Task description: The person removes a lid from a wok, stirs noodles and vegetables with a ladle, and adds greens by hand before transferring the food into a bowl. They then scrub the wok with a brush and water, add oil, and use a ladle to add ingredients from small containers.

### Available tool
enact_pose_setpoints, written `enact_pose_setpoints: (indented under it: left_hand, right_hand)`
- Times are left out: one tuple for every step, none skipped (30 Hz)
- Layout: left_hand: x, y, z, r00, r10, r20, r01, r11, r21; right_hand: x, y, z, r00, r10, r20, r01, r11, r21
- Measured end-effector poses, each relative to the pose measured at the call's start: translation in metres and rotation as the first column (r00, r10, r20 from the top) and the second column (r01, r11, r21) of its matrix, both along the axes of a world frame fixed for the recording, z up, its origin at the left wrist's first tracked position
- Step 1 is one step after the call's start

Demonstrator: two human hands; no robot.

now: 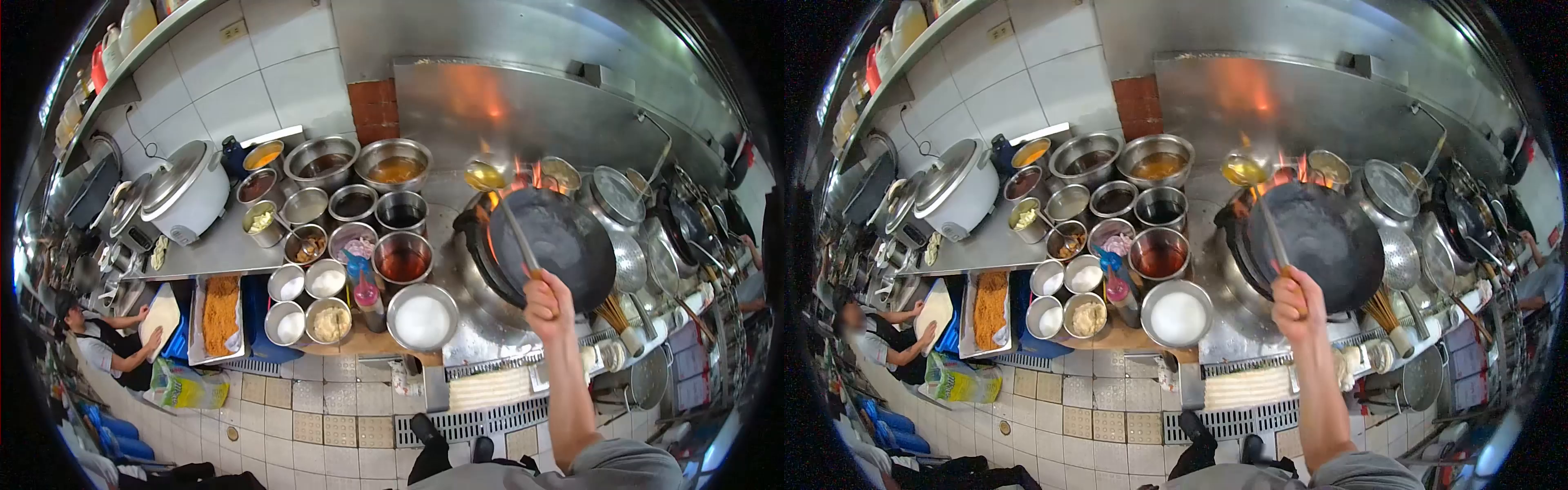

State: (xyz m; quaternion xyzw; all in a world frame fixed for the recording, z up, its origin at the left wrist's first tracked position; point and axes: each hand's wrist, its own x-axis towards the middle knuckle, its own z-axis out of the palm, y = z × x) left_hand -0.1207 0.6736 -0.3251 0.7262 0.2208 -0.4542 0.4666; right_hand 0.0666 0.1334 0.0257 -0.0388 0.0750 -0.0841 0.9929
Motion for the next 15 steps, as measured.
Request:
enact_pose_setpoints:
  left_hand:
    - [-0.001, -0.001, 0.011, 1.000, 0.022, -0.001, -0.022, 1.000, -0.017]
    - [-0.011, 0.005, 0.004, 1.000, 0.000, -0.010, 0.000, 1.000, -0.009]
    - [-0.021, 0.008, -0.004, 0.997, 0.055, -0.049, -0.058, 0.997, -0.051]
    - [-0.032, 0.010, -0.009, 0.990, 0.113, -0.089, -0.120, 0.989, -0.089]
    - [-0.042, 0.012, -0.013, 0.988, 0.119, -0.103, -0.128, 0.988, -0.085]
    - [-0.050, 0.013, -0.017, 0.988, 0.113, -0.105, -0.121, 0.990, -0.078]
    - [-0.059, 0.011, -0.018, 0.990, 0.099, -0.102, -0.106, 0.992, -0.067]
    - [-0.067, 0.009, -0.019, 0.992, 0.087, -0.095, -0.092, 0.994, -0.059]
    - [-0.075, 0.007, -0.020, 0.993, 0.077, -0.088, -0.082, 0.995, -0.052]
    - [-0.084, 0.004, -0.018, 0.995, 0.065, -0.081, -0.069, 0.997, -0.045]
    - [-0.092, 0.001, -0.017, 0.996, 0.053, -0.073, -0.056, 0.998, -0.040]
    - [-0.102, -0.003, -0.016, 0.997, 0.043, -0.065, -0.045, 0.998, -0.034]
    - [-0.110, -0.007, -0.014, 0.998, 0.030, -0.058, -0.032, 0.999, -0.029]
    - [-0.119, -0.011, -0.013, 0.999, 0.022, -0.049, -0.023, 0.999, -0.025]
    - [-0.128, -0.014, -0.011, 0.999, 0.015, -0.043, -0.016, 1.000, -0.020]
  right_hand:
    - [-0.029, -0.001, -0.001, 0.998, -0.031, -0.053, 0.027, 0.997, -0.068]
    - [-0.057, -0.002, 0.000, 0.981, -0.098, -0.169, 0.073, 0.986, -0.147]
    - [-0.083, -0.003, -0.004, 0.964, -0.136, -0.227, 0.097, 0.980, -0.173]
    - [-0.104, -0.001, 0.001, 0.922, -0.197, -0.333, 0.121, 0.964, -0.237]
    - [-0.123, 0.002, 0.004, 0.868, -0.257, -0.425, 0.133, 0.945, -0.300]
    - [-0.136, 0.003, 0.002, 0.842, -0.282, -0.459, 0.139, 0.937, -0.321]
    - [-0.149, 0.005, 0.000, 0.817, -0.305, -0.490, 0.141, 0.929, -0.343]
    - [-0.159, 0.007, 0.000, 0.803, -0.303, -0.514, 0.132, 0.930, -0.342]
    - [-0.166, 0.007, 0.001, 0.769, -0.299, -0.565, 0.110, 0.933, -0.343]
    - [-0.175, 0.000, -0.003, 0.811, -0.244, -0.531, 0.098, 0.953, -0.287]
    - [-0.183, -0.010, -0.012, 0.849, -0.191, -0.493, 0.084, 0.970, -0.229]
    - [-0.188, -0.024, -0.022, 0.911, -0.078, -0.406, 0.006, 0.984, -0.176]
    - [-0.187, -0.032, -0.021, 0.920, -0.053, -0.389, 0.011, 0.994, -0.110]
    - [-0.182, -0.043, -0.025, 0.925, -0.109, -0.363, 0.065, 0.989, -0.130]
    - [-0.176, -0.066, -0.039, 0.956, -0.062, -0.286, 0.041, 0.996, -0.077]
